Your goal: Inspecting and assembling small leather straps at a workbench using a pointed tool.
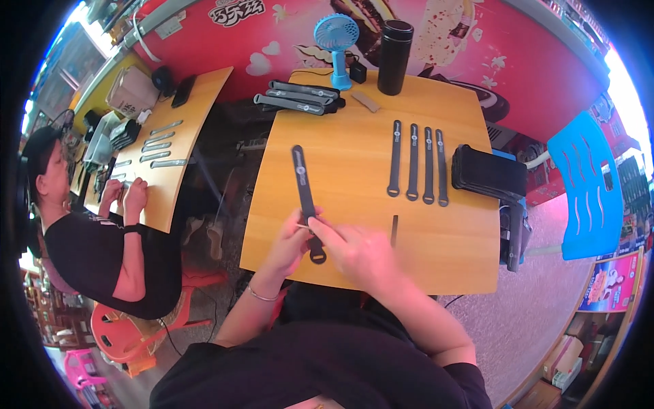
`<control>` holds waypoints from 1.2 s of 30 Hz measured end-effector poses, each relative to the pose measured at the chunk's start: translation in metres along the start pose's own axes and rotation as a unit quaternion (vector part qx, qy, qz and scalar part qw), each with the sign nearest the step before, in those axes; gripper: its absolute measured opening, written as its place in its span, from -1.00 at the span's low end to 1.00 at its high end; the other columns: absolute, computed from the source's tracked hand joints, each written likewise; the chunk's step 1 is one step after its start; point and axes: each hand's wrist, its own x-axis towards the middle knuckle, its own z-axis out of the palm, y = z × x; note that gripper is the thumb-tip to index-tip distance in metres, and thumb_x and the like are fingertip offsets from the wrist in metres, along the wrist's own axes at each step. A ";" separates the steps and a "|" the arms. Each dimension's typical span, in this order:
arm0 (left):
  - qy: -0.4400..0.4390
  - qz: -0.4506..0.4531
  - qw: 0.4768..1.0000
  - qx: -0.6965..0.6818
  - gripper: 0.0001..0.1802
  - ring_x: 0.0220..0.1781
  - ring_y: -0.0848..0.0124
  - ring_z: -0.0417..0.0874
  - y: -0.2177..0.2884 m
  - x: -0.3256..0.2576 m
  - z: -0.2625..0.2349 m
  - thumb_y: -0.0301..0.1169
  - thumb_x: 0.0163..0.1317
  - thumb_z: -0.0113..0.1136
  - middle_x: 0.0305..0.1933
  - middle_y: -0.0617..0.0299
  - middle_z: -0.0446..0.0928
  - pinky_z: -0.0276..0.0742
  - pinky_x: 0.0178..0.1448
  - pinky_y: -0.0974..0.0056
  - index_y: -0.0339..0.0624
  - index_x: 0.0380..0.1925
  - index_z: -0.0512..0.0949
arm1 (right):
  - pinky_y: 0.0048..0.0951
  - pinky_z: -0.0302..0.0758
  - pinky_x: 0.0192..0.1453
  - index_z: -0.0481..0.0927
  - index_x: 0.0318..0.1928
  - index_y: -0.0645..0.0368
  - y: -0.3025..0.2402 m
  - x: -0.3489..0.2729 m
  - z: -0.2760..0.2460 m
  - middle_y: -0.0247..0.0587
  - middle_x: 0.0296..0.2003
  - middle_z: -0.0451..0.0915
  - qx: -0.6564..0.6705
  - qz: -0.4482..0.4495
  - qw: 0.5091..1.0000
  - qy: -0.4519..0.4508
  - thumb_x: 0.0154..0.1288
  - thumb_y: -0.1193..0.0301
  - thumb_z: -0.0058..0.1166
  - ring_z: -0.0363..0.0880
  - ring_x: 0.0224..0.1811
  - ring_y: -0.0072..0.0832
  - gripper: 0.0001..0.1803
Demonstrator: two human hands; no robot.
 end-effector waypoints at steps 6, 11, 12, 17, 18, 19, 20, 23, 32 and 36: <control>0.064 0.102 0.989 -0.086 -0.80 -0.48 0.52 0.45 0.005 0.004 -0.005 -0.59 0.27 -0.23 -0.37 0.25 0.37 0.42 -0.41 0.42 -0.15 -0.12 0.24 | -0.33 0.48 -0.48 0.51 0.12 -0.03 -0.001 0.000 -0.014 -0.26 -0.56 0.53 -0.096 0.094 0.983 -0.127 0.14 0.42 0.06 0.55 -0.56 -0.34 -0.53; 0.070 0.107 0.985 -0.117 -0.85 -0.62 0.60 0.22 0.009 0.002 -0.011 -0.57 0.23 -0.23 -0.46 0.31 0.27 0.16 -0.59 0.49 -0.10 -0.22 0.26 | -0.27 0.49 -0.44 0.50 0.12 -0.03 0.009 0.015 -0.033 -0.19 -0.50 0.59 -0.087 0.135 0.976 -0.146 0.23 0.40 0.00 0.57 -0.51 -0.22 -0.59; 0.092 0.101 0.983 -0.122 -0.84 -0.64 0.60 0.16 0.012 0.002 -0.012 -0.57 0.22 -0.24 -0.46 0.32 0.25 0.10 -0.62 0.49 -0.09 -0.25 0.28 | -0.27 0.49 -0.44 0.50 0.12 -0.03 0.014 0.014 -0.034 -0.19 -0.50 0.59 -0.088 0.128 0.977 -0.147 0.23 0.40 0.00 0.57 -0.51 -0.22 -0.59; 0.158 0.129 0.954 -0.220 -0.84 -0.68 0.63 0.17 0.024 0.003 -0.041 -0.54 0.21 -0.21 -0.51 0.34 0.25 0.08 -0.63 0.52 -0.06 -0.23 0.28 | -0.38 0.37 -0.50 0.61 -0.03 0.06 0.023 0.022 -0.040 -0.21 -0.54 0.57 -0.007 0.190 0.977 -0.093 0.12 0.52 0.15 0.51 -0.58 -0.40 -0.66; 0.145 0.086 0.963 -0.210 -0.84 -0.68 0.62 0.17 0.024 -0.001 -0.037 -0.54 0.21 -0.21 -0.51 0.34 0.26 0.09 -0.63 0.51 -0.06 -0.22 0.29 | -0.38 0.37 -0.50 0.61 -0.03 0.06 0.021 0.026 -0.033 -0.21 -0.54 0.57 -0.010 0.179 0.979 -0.093 0.12 0.52 0.15 0.51 -0.58 -0.40 -0.66; 0.126 0.042 0.971 -0.199 -0.83 -0.68 0.62 0.18 0.026 -0.004 -0.031 -0.53 0.21 -0.21 -0.50 0.33 0.27 0.10 -0.63 0.50 -0.05 -0.22 0.29 | -0.47 0.35 -0.50 0.63 -0.06 0.06 0.017 0.028 -0.023 -0.25 -0.52 0.56 0.050 0.192 0.974 -0.109 0.05 0.57 0.20 0.50 -0.56 -0.48 -0.63; 0.091 0.011 0.973 -0.213 -0.81 -0.67 0.60 0.19 0.025 -0.008 -0.025 -0.53 0.25 -0.20 -0.46 0.32 0.30 0.11 -0.63 0.50 -0.06 -0.16 0.30 | -0.55 0.33 -0.50 0.65 -0.09 0.06 0.013 0.029 -0.012 -0.30 -0.51 0.56 0.112 0.203 0.964 -0.128 -0.02 0.62 0.26 0.50 -0.53 -0.57 -0.59; 0.024 -0.021 0.970 -0.242 -0.77 -0.66 0.61 0.19 0.025 -0.016 -0.009 -0.52 0.29 -0.20 -0.45 0.32 0.30 0.10 -0.62 0.51 -0.06 -0.07 0.30 | -0.54 0.38 -0.44 0.62 -0.07 0.01 0.009 0.033 0.012 -0.35 -0.52 0.51 0.204 0.084 0.974 -0.057 0.03 0.48 0.32 0.49 -0.43 -0.59 -0.62; -0.096 -0.098 0.977 -0.161 -0.72 -0.64 0.67 0.11 0.025 -0.010 -0.021 -0.52 0.30 -0.21 -0.52 0.39 0.20 -0.01 -0.62 0.54 -0.07 0.00 0.28 | -0.59 0.49 -0.21 0.65 -0.25 0.27 0.044 0.061 0.034 -0.25 -0.30 0.66 0.407 0.274 0.865 -0.109 0.19 0.61 0.15 0.57 -0.26 -0.64 -0.89; -0.155 -0.155 0.970 -0.104 -0.69 -0.61 0.69 0.10 0.031 -0.017 -0.039 -0.53 0.30 -0.21 -0.52 0.45 0.14 -0.02 -0.59 0.55 -0.13 0.05 0.27 | -0.59 0.44 -0.21 0.65 -0.25 0.27 0.093 0.088 0.017 -0.34 -0.42 0.62 0.272 0.289 0.916 0.050 0.27 0.52 0.11 0.52 -0.36 -0.67 -0.90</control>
